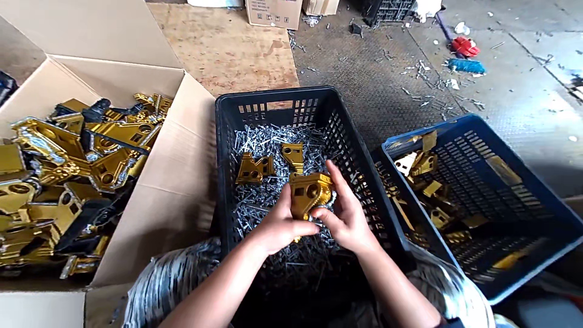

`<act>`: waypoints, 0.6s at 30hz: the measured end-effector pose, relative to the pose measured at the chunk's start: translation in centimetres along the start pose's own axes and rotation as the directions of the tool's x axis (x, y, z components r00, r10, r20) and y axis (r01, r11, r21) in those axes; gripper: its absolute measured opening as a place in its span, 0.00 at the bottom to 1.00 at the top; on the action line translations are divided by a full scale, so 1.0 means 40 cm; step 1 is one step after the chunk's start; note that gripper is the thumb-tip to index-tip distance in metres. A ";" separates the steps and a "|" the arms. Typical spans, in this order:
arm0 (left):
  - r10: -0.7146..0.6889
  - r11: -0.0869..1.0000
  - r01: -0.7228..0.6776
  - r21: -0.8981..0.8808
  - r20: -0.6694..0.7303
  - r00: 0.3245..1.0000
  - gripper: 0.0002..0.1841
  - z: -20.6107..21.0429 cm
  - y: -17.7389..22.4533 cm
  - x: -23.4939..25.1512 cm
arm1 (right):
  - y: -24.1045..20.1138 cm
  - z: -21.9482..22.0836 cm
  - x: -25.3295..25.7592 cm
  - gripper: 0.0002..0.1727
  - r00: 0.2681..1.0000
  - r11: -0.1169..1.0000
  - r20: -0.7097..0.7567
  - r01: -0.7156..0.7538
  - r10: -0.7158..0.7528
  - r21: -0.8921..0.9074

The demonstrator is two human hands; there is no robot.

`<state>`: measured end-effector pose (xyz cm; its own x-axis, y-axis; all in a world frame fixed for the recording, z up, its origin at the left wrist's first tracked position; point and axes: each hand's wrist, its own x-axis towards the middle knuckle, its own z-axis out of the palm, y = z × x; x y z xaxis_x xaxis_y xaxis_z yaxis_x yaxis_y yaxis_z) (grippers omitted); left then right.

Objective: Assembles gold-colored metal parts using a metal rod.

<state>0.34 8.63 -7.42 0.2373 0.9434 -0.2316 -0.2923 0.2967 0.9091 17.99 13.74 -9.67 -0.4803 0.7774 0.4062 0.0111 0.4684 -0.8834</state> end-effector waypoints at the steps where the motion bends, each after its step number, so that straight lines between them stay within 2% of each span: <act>1: -0.001 1.000 0.001 0.004 -0.002 1.000 0.52 -0.004 -0.001 -0.002 | 0.002 0.002 0.002 0.45 0.999 0.997 -0.003 -0.034 0.034 0.072; 4: 0.004 1.000 -0.004 0.022 -0.005 1.000 0.52 -0.018 -0.003 -0.006 | -0.002 0.010 0.011 0.35 0.998 0.989 -0.023 -0.048 0.051 0.139; 8: -0.014 0.999 0.018 0.043 -0.076 0.997 0.54 -0.027 0.023 -0.006 | 0.007 0.028 0.048 0.30 0.995 0.985 -0.084 -0.031 0.046 0.172; 10: -0.011 1.000 0.014 0.013 -0.196 0.981 0.54 -0.022 0.036 -0.004 | 0.034 0.013 0.075 0.32 0.988 0.982 -0.015 -0.148 0.151 0.117; 11: 0.013 1.000 -0.013 0.003 -0.257 0.966 0.54 -0.024 0.043 -0.003 | 0.059 -0.006 0.083 0.33 0.969 0.969 0.042 -0.245 0.245 0.006; 12: 0.048 0.998 -0.054 -0.009 -0.316 0.948 0.54 -0.030 0.053 -0.002 | 0.087 -0.031 0.083 0.30 0.929 0.926 0.102 -0.337 0.356 -0.168; 13: 0.097 0.994 -0.108 -0.010 -0.373 0.923 0.51 -0.039 0.061 -0.001 | 0.110 -0.053 0.076 0.26 0.853 0.811 0.140 -0.411 0.503 -0.416; 14: 0.144 0.987 -0.161 -0.005 -0.413 0.899 0.49 -0.050 0.071 -0.001 | 0.128 -0.062 0.065 0.23 0.728 0.607 0.136 -0.437 0.672 -0.664; 15: 0.186 0.978 -0.208 -0.003 -0.443 0.877 0.47 -0.061 0.079 -0.002 | 0.144 -0.059 0.051 0.23 0.580 0.382 0.090 -0.405 0.809 -0.831; 16: 0.216 0.968 -0.250 -0.011 -0.467 0.857 0.44 -0.068 0.086 -0.004 | 0.160 -0.050 0.031 0.23 0.468 0.225 0.024 -0.380 0.884 -0.897; 17: 0.233 0.960 -0.280 -0.025 -0.489 0.841 0.42 -0.072 0.088 -0.006 | 0.175 -0.042 0.009 0.23 0.418 0.161 -0.015 -0.383 0.908 -0.909; 18: 0.234 0.955 -0.295 -0.039 -0.510 0.827 0.40 -0.075 0.089 -0.008 | 0.185 -0.038 -0.009 0.21 0.433 0.182 -0.017 -0.414 0.901 -0.892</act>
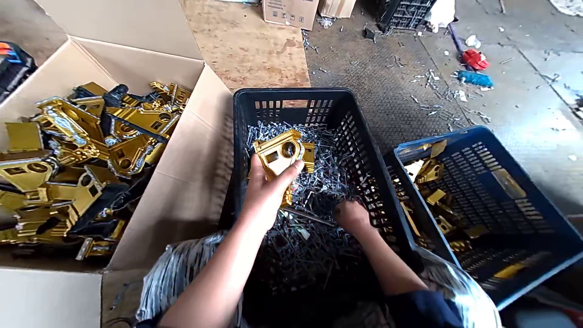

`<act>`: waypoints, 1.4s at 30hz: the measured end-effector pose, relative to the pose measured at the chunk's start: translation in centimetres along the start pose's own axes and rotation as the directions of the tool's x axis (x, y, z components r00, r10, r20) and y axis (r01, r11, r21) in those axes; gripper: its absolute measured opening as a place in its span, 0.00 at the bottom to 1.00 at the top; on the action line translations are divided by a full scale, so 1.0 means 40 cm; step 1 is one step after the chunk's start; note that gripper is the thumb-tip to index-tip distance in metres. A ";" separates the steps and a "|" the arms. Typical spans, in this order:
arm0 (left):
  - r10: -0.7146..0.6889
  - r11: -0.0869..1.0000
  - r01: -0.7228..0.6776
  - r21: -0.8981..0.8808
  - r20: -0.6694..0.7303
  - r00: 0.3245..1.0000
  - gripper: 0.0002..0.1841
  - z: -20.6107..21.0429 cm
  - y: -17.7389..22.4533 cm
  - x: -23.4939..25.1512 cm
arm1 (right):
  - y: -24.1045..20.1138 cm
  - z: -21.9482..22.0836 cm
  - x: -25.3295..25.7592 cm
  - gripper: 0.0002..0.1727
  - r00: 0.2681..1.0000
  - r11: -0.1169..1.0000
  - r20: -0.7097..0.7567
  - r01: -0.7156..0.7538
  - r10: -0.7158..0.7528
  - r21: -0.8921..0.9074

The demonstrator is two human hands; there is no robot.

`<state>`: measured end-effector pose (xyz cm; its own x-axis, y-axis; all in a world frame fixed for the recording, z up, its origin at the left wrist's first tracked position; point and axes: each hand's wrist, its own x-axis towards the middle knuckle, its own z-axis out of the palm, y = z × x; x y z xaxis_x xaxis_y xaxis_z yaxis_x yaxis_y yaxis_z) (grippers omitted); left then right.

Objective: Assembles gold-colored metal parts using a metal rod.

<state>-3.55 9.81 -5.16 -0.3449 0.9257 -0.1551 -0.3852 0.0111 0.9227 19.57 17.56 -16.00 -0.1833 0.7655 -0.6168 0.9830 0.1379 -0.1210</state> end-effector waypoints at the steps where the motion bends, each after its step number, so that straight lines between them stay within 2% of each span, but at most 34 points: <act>1: 0.006 1.000 -0.006 -0.006 -0.017 1.000 0.38 -0.002 0.001 0.001 | 0.003 0.007 -0.003 0.19 0.998 0.996 -0.050 0.042 -0.038 0.083; 3: 0.018 1.000 -0.018 0.003 -0.047 0.999 0.37 -0.003 0.003 0.000 | -0.006 -0.024 -0.024 0.17 0.984 0.961 -0.152 0.126 -0.090 0.248; 4: 0.049 0.999 -0.050 -0.002 -0.064 0.997 0.32 -0.001 0.003 -0.002 | -0.010 -0.046 -0.035 0.17 0.981 0.947 -0.178 0.131 -0.081 0.293; 6: 0.108 0.994 -0.108 0.007 -0.071 0.992 0.23 0.004 0.003 -0.007 | -0.007 -0.067 -0.043 0.18 0.986 0.961 -0.168 0.061 -0.016 0.269; 9: 0.141 0.990 -0.139 0.038 -0.054 0.989 0.18 0.015 -0.002 -0.003 | -0.003 -0.021 -0.014 0.29 0.994 0.986 -0.075 -0.067 0.080 0.153; 11: 0.172 0.982 -0.169 0.084 -0.040 0.984 0.16 0.026 -0.013 -0.005 | -0.004 0.037 0.014 0.26 0.995 0.985 -0.052 -0.081 0.090 0.155; 13: 0.240 0.960 -0.235 0.155 -0.017 0.971 0.14 0.032 -0.023 -0.003 | -0.003 0.037 0.018 0.19 0.988 0.962 -0.152 0.005 0.039 0.274; 16: 0.294 0.928 -0.292 0.232 0.024 0.955 0.12 0.016 -0.026 -0.008 | -0.005 -0.055 -0.048 0.16 0.936 0.851 -0.345 0.234 -0.067 0.469; 18: 0.329 0.899 -0.331 0.287 0.056 0.943 0.12 0.003 -0.023 -0.008 | 0.001 -0.115 -0.099 0.14 0.913 0.775 -0.399 0.311 -0.083 0.550; 20: 0.353 0.859 -0.352 0.372 0.068 0.933 0.12 -0.006 -0.017 -0.004 | 0.008 -0.156 -0.148 0.12 0.877 0.771 -0.468 0.371 -0.107 0.518; 22: 0.361 0.821 -0.360 0.443 0.085 0.929 0.12 -0.013 -0.017 0.001 | 0.025 -0.167 -0.179 0.11 0.808 0.841 -0.566 0.414 -0.163 0.349; 24: 0.372 0.778 -0.375 0.504 0.111 0.922 0.11 -0.014 -0.020 0.005 | 0.041 -0.151 -0.190 0.10 0.735 0.841 -0.655 0.459 -0.177 0.287; 25: 0.381 0.754 -0.386 0.531 0.123 0.916 0.10 -0.013 -0.023 0.007 | 0.044 -0.144 -0.193 0.10 0.735 0.798 -0.660 0.487 -0.155 0.355; 26: 0.384 0.730 -0.391 0.560 0.136 0.913 0.10 -0.012 -0.026 0.007 | 0.041 -0.140 -0.199 0.10 0.769 0.678 -0.625 0.531 -0.132 0.509; 28: 0.366 0.689 -0.382 0.617 0.159 0.917 0.11 -0.009 -0.033 0.004 | 0.021 -0.141 -0.222 0.08 0.844 0.287 -0.503 0.536 -0.185 0.794; 29: 0.345 0.672 -0.370 0.642 0.172 0.923 0.11 -0.007 -0.037 0.000 | 0.013 -0.144 -0.229 0.07 0.850 0.183 -0.478 0.517 -0.221 0.836; 30: 0.317 0.661 -0.356 0.661 0.184 0.930 0.12 -0.004 -0.040 -0.003 | 0.008 -0.145 -0.231 0.07 0.839 0.151 -0.491 0.530 -0.232 0.835; 32: 0.235 0.662 -0.311 0.681 0.206 0.950 0.13 0.002 -0.043 -0.007 | 0.006 -0.144 -0.223 0.10 0.761 0.205 -0.614 0.649 -0.212 0.733; 34: 0.126 0.711 -0.252 0.657 0.234 0.964 0.12 0.008 -0.047 -0.008 | 0.012 -0.143 -0.212 0.11 0.631 0.275 -0.745 0.772 -0.218 0.573; 35: 0.074 0.751 -0.223 0.621 0.257 0.963 0.11 0.010 -0.051 -0.009 | 0.013 -0.143 -0.208 0.11 0.575 0.275 -0.785 0.812 -0.229 0.514; 39: -0.073 0.897 -0.107 0.429 0.382 0.921 0.09 0.027 -0.064 -0.021 | -0.006 -0.121 -0.188 0.10 0.423 0.321 -0.876 0.883 -0.231 0.342; 42: -0.086 0.912 -0.066 0.405 0.347 0.934 0.12 0.041 -0.069 -0.035 | -0.025 -0.100 -0.171 0.10 0.319 0.425 -0.903 0.888 -0.288 0.178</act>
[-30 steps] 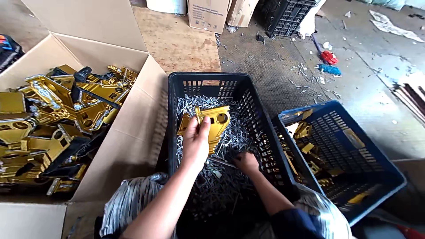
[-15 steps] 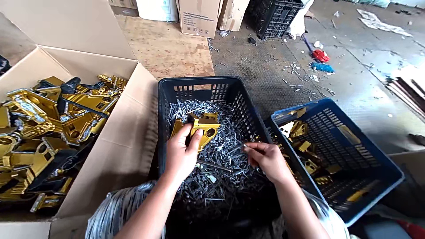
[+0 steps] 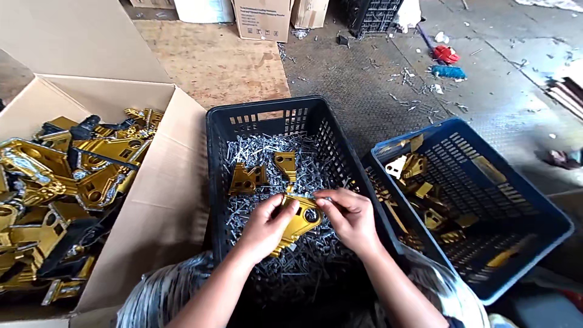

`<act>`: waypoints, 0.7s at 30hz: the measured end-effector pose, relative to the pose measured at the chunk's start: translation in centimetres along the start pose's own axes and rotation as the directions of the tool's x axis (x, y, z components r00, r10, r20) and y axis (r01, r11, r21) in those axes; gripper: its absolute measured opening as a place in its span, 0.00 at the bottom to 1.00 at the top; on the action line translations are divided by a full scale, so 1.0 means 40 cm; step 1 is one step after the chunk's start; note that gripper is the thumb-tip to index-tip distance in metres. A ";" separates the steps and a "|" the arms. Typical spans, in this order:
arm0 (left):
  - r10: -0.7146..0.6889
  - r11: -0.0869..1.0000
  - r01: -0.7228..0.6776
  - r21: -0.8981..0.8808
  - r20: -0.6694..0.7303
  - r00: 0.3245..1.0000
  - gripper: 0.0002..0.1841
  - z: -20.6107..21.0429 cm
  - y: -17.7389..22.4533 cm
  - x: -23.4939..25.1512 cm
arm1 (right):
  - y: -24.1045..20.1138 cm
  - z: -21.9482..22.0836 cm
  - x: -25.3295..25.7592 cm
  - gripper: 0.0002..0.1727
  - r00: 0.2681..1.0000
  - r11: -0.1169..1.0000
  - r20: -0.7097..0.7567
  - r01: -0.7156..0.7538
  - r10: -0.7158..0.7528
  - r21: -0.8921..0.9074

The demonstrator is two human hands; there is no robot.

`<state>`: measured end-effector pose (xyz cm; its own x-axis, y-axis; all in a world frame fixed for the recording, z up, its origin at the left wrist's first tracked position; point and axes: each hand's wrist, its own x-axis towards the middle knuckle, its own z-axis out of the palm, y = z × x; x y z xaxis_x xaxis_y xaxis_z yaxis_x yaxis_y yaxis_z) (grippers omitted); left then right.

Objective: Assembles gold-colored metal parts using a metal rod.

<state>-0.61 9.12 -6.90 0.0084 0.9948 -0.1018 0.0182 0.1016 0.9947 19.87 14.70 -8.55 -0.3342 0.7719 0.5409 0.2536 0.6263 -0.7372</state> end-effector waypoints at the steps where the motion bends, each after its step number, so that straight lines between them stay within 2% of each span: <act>1: 0.004 1.000 -0.004 0.013 -0.040 0.999 0.13 0.001 -0.002 0.000 | 0.000 0.005 -0.001 0.11 0.999 0.996 0.009 0.045 -0.044 -0.082; 4: 0.061 0.995 -0.044 0.095 -0.181 0.982 0.15 -0.002 -0.015 0.011 | -0.014 0.021 -0.009 0.15 0.992 0.956 0.065 0.118 -0.104 -0.269; 7: 0.115 0.983 -0.070 0.171 -0.267 0.957 0.14 -0.007 -0.010 0.017 | -0.036 0.014 -0.010 0.22 0.983 0.971 0.180 0.007 0.037 -0.238; 10: 0.189 0.973 -0.151 0.172 -0.232 0.954 0.14 -0.010 -0.012 0.018 | -0.028 -0.001 -0.009 0.20 0.964 0.986 0.213 -0.166 0.157 0.026; 12: 0.193 0.981 -0.194 0.000 -0.096 0.976 0.14 -0.019 -0.006 0.007 | -0.020 -0.010 -0.010 0.22 0.945 0.913 0.269 -0.269 0.188 0.308; 15: 0.213 0.926 -0.139 -0.351 0.180 0.960 0.18 -0.013 -0.001 -0.007 | -0.030 -0.007 -0.008 0.58 0.901 0.660 0.430 -0.355 0.054 0.662; 16: 0.202 0.903 -0.090 -0.421 0.231 0.952 0.18 -0.007 -0.005 -0.007 | -0.038 0.003 -0.006 0.63 0.907 0.588 0.421 -0.347 0.014 0.731; 17: 0.180 0.893 -0.052 -0.447 0.250 0.951 0.19 -0.002 -0.009 -0.007 | -0.043 0.013 -0.005 0.64 0.920 0.548 0.391 -0.331 0.009 0.768; 19: 0.155 0.929 -0.054 -0.367 0.252 0.955 0.19 -0.007 -0.014 0.000 | -0.049 0.021 -0.009 0.60 0.945 0.572 0.323 -0.291 0.048 0.767; 21: 0.137 0.984 -0.112 -0.141 0.186 0.973 0.17 -0.025 -0.007 0.017 | -0.046 0.019 -0.011 0.61 0.968 0.753 0.239 -0.217 0.082 0.621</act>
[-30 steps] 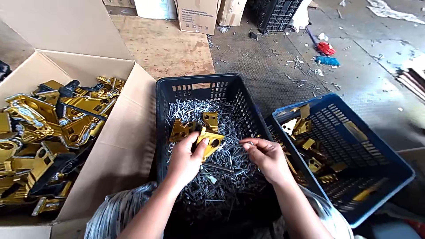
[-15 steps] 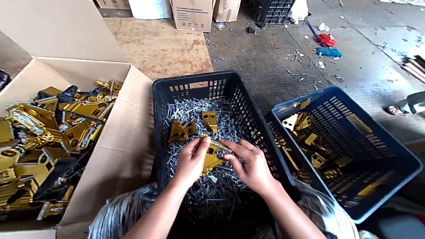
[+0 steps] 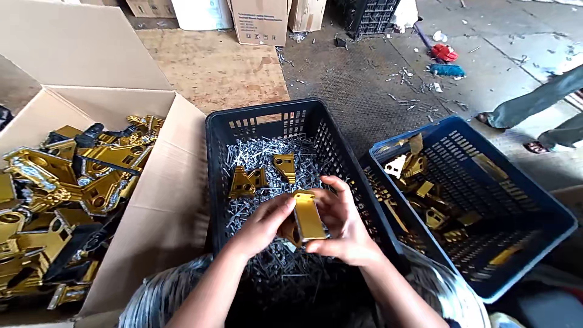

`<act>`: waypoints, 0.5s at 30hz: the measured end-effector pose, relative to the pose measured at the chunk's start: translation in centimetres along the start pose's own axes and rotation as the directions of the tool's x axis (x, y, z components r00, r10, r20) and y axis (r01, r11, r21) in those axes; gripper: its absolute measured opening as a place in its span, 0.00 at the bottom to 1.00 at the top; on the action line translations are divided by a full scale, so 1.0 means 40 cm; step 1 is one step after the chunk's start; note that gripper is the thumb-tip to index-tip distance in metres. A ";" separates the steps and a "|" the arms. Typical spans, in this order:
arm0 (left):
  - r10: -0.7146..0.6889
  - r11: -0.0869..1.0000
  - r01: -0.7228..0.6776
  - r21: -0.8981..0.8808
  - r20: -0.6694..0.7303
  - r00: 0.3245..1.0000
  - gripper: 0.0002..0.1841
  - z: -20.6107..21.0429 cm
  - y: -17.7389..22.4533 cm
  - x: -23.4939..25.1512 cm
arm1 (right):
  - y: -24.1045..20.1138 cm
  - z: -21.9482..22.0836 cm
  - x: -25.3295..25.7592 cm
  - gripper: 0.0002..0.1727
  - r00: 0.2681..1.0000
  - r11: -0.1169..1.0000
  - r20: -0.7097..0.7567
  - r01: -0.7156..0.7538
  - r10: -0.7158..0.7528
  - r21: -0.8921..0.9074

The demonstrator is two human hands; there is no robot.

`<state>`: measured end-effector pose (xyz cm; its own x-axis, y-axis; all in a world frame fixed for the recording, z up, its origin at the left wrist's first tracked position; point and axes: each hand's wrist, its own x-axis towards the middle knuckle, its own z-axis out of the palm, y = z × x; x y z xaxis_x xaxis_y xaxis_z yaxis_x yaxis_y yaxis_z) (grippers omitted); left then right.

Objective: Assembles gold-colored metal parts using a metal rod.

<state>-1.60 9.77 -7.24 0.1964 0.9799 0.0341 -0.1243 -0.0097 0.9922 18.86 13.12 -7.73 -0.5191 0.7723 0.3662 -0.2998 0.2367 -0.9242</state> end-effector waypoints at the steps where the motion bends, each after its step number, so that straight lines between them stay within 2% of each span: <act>1: -0.009 0.994 0.017 0.112 -0.072 0.997 0.17 -0.004 -0.001 0.006 | 0.004 -0.005 -0.003 0.62 0.999 0.978 -0.020 0.038 -0.043 -0.207; 3: -0.067 0.967 0.098 0.234 -0.138 0.988 0.34 -0.004 -0.010 0.014 | 0.024 -0.011 -0.008 0.62 0.986 0.782 0.016 0.144 -0.168 -0.607; 4: -0.098 0.966 0.123 0.225 -0.120 0.988 0.40 0.005 -0.012 0.011 | 0.033 -0.005 -0.010 0.59 0.977 0.666 0.057 0.182 -0.205 -0.723; 6: -0.120 0.977 0.130 0.170 -0.069 0.990 0.37 0.032 -0.022 0.003 | 0.045 0.014 -0.007 0.53 0.967 0.539 0.120 0.226 -0.224 -0.812; 7: -0.124 0.979 0.131 0.157 -0.054 0.991 0.34 0.039 -0.029 0.002 | 0.048 0.018 -0.006 0.54 0.973 0.551 0.126 0.213 -0.192 -0.807; 9: -0.137 0.985 0.140 0.105 -0.035 0.990 0.29 0.034 -0.033 0.001 | 0.043 0.011 -0.002 0.54 0.995 0.678 0.078 0.103 -0.067 -0.728; 11: -0.125 0.990 0.125 0.060 0.007 0.992 0.26 0.018 -0.034 0.001 | 0.029 -0.007 0.002 0.38 0.998 0.817 0.035 -0.023 0.053 -0.576; 13: -0.127 0.991 0.125 0.053 0.046 0.991 0.27 0.013 -0.037 0.000 | 0.021 -0.018 0.003 0.17 0.991 0.884 -0.012 -0.126 0.135 -0.450; 15: -0.153 0.984 0.147 0.096 0.047 0.987 0.25 0.021 -0.038 -0.002 | 0.025 -0.024 0.002 0.08 0.985 0.914 -0.036 -0.171 0.169 -0.367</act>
<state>-0.60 9.52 -8.65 0.2590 0.9594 -0.1119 0.0004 0.1158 0.9933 19.27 13.97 -8.72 -0.5332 0.8220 0.2002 0.1081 0.3009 -0.9475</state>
